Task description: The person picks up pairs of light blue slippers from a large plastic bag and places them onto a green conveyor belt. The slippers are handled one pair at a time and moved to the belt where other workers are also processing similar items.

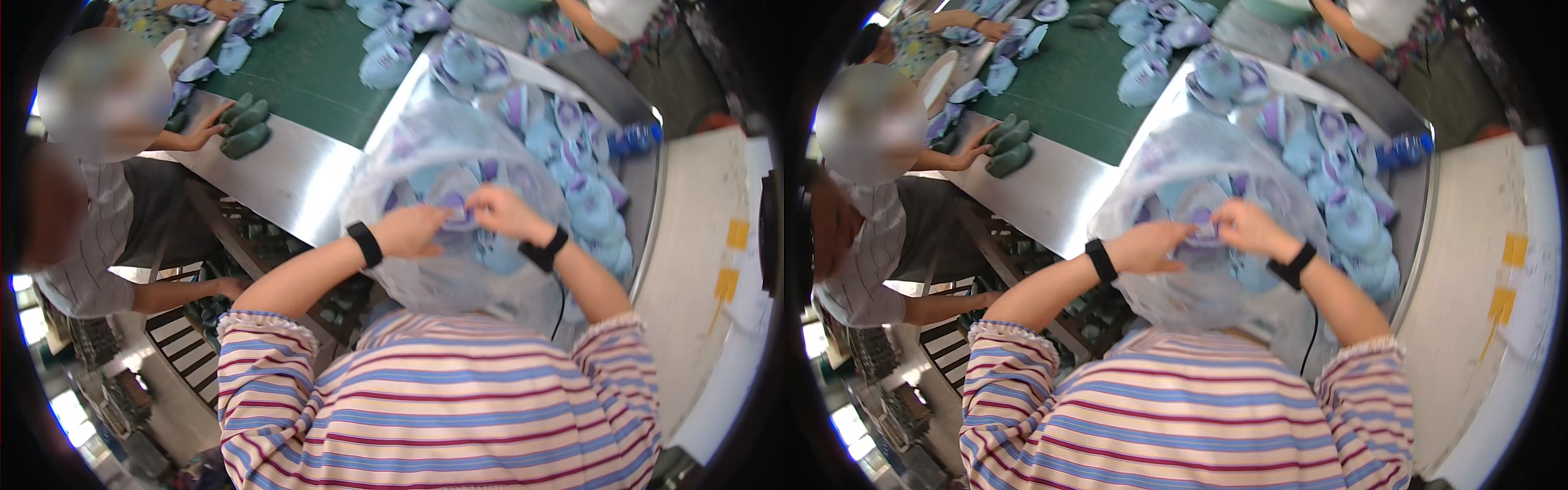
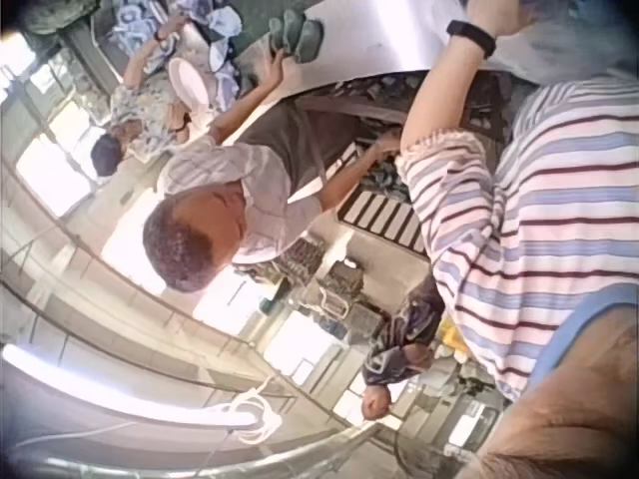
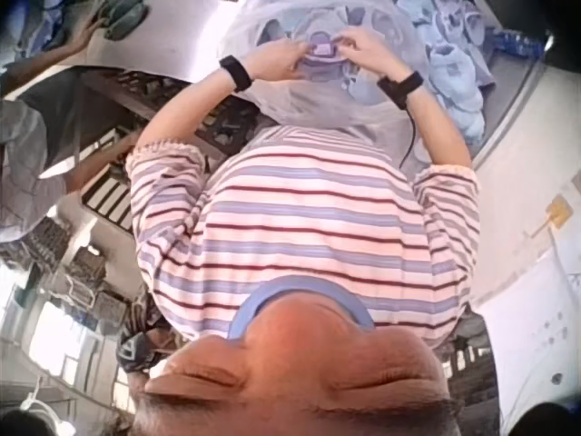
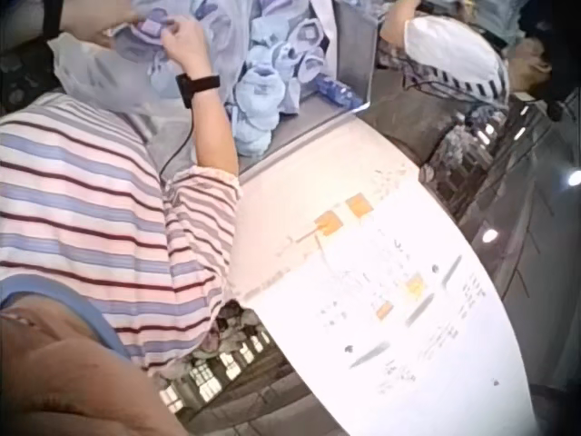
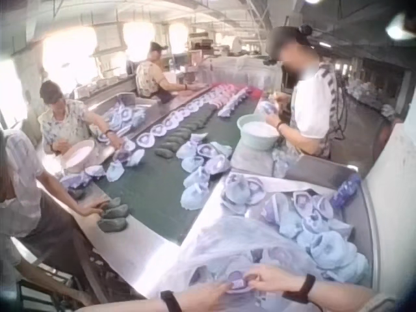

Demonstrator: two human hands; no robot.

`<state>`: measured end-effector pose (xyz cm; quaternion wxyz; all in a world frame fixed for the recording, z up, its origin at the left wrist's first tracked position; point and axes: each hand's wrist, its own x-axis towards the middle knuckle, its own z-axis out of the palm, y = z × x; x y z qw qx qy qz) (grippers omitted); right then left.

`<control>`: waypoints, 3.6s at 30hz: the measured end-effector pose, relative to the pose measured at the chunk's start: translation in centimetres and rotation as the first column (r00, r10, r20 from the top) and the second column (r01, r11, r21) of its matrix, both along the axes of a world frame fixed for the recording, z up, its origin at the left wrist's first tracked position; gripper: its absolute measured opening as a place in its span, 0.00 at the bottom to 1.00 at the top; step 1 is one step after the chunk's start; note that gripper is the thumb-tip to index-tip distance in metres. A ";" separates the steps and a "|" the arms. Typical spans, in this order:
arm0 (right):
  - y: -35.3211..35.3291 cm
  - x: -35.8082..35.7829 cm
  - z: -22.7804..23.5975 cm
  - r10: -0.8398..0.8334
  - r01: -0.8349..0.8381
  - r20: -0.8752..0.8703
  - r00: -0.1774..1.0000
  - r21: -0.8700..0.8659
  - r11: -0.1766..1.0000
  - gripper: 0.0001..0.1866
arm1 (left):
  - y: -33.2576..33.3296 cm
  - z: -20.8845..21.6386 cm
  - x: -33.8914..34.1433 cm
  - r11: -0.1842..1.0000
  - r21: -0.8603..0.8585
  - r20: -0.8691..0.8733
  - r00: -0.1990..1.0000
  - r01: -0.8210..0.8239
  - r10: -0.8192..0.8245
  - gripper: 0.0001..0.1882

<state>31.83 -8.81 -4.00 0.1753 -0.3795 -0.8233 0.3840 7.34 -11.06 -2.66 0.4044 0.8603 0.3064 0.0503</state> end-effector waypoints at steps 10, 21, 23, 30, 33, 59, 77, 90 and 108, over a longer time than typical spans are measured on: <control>4.0 2.2 3.7 -0.177 0.197 0.176 0.968 -0.100 0.975 0.23 | 4.4 -4.4 -0.6 0.833 0.391 -0.016 0.902 -0.392 0.432 0.30; 0.5 -4.2 -2.8 -0.088 0.053 0.351 0.932 0.108 0.993 0.30 | 5.4 -5.4 -2.1 0.730 -0.224 -0.052 0.756 -0.646 0.653 0.29; 3.2 -1.6 1.5 -0.419 0.372 0.056 0.906 -0.579 0.725 0.22 | 4.2 -5.4 -2.1 0.800 0.025 -0.024 0.800 -0.599 0.600 0.30; 5.7 3.7 5.6 -0.680 -0.001 -0.431 0.593 -0.845 0.535 0.20 | 5.8 -6.2 7.6 0.668 0.309 0.070 0.717 -0.677 0.694 0.38; 4.9 3.7 5.3 -0.728 -0.204 -0.535 0.429 -0.842 0.499 0.20 | 6.0 -4.6 12.3 0.747 0.308 -0.038 0.777 -0.590 0.629 0.34; 4.8 5.2 8.6 -0.646 -0.526 -0.751 0.138 -0.608 0.595 0.24 | 1.4 -0.1 -4.2 0.453 -0.817 0.462 0.066 -0.356 0.885 0.15; -2.5 1.7 6.3 -0.770 -0.584 -0.557 0.313 -0.751 0.306 0.29 | 1.2 2.4 -3.3 0.653 -0.330 0.492 -0.466 0.682 0.735 0.18; -2.8 -0.8 13.9 0.195 -0.321 -0.478 0.856 -0.197 0.926 0.23 | 2.2 3.4 -2.9 0.396 -0.899 0.404 -0.705 -0.188 0.582 0.14; -3.6 -3.3 14.7 0.250 -0.250 0.012 0.968 0.008 0.968 0.18 | 2.4 1.0 -1.4 0.537 -0.672 0.383 -0.381 0.511 0.842 0.15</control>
